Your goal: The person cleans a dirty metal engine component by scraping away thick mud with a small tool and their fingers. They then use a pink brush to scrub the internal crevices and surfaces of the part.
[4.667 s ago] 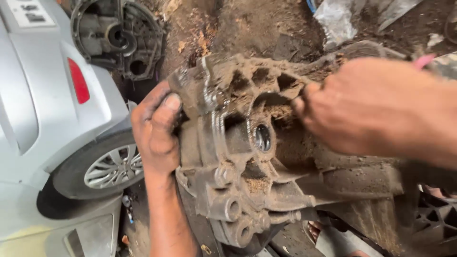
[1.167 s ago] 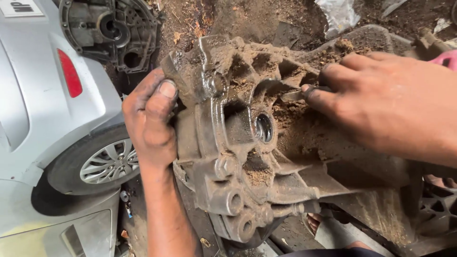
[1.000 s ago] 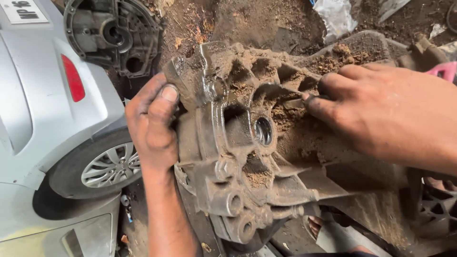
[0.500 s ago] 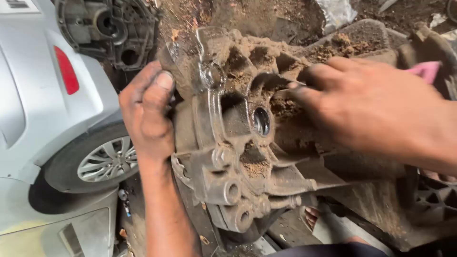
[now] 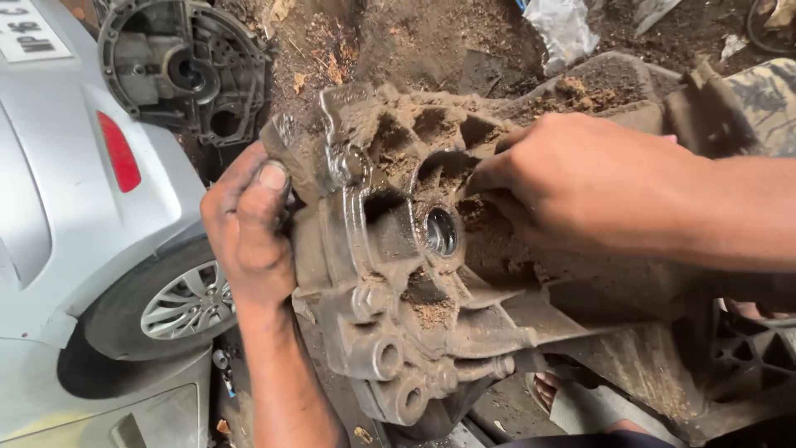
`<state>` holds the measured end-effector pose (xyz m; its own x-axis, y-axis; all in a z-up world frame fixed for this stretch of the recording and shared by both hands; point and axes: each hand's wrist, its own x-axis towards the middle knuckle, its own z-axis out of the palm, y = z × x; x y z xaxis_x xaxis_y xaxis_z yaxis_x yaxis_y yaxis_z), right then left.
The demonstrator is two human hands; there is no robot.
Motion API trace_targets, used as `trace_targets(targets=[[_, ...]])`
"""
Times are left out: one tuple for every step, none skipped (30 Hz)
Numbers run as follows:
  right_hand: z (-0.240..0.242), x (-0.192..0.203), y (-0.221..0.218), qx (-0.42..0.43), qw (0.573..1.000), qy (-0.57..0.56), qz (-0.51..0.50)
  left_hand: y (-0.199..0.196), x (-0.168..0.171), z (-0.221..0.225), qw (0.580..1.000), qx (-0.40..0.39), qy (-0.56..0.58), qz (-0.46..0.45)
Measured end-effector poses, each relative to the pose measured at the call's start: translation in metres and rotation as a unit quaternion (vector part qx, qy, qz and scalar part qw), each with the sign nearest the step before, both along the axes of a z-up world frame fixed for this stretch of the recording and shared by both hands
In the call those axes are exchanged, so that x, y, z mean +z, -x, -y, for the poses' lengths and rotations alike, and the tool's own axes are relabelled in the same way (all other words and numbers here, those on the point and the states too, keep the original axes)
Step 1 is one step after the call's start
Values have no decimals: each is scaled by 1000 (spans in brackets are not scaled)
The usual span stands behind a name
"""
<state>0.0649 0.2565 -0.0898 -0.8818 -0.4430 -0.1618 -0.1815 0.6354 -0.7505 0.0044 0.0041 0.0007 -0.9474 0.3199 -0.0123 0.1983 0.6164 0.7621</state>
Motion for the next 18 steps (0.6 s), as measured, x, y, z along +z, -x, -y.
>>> trace_targets(targets=[[-3,18,7,30,986,-67,151,1,0,1,1000,9,15,-2],[-6,35,14,60,943,-131,299,3,-1,3,999,16,29,-4],[-7,29,14,56,944,-130,299,4,-1,0,999,13,29,-5],[-7,23,12,82,953,-120,264,3,-2,-1,1000,13,20,1],[-6,16,11,106,961,-110,229,2,-3,-1,1000,14,12,6],[-5,22,12,109,961,-108,230,1,-5,1,1000,16,14,8],[-3,27,14,118,954,-116,251,1,-6,3,1000,9,-2,11],[-2,34,16,126,947,-125,269,2,-6,5,1000,2,-20,11],[0,32,15,128,947,-124,268,1,-5,4,1000,3,-19,10],[2,30,14,149,951,-128,239,2,-5,3,1000,3,-22,13],[4,28,14,170,954,-131,210,3,-3,1,1000,3,-25,16],[5,27,11,170,954,-129,209,3,-2,0,1000,3,-22,15],[7,26,8,245,942,-192,122,4,-2,-1,1000,5,-13,18],[9,25,5,315,915,-252,33,3,-1,0,1000,8,-3,20],[7,14,1,315,915,-250,31,3,1,-1,1000,9,0,19],[3,3,-4,344,886,-309,-26,2,1,-2,1000,2,-2,17],[0,-8,-9,371,850,-365,-83,1,0,-2,1000,-4,-4,16],[-5,-5,-9,374,847,-368,-83,2,-4,3,1000,-1,-9,16]])
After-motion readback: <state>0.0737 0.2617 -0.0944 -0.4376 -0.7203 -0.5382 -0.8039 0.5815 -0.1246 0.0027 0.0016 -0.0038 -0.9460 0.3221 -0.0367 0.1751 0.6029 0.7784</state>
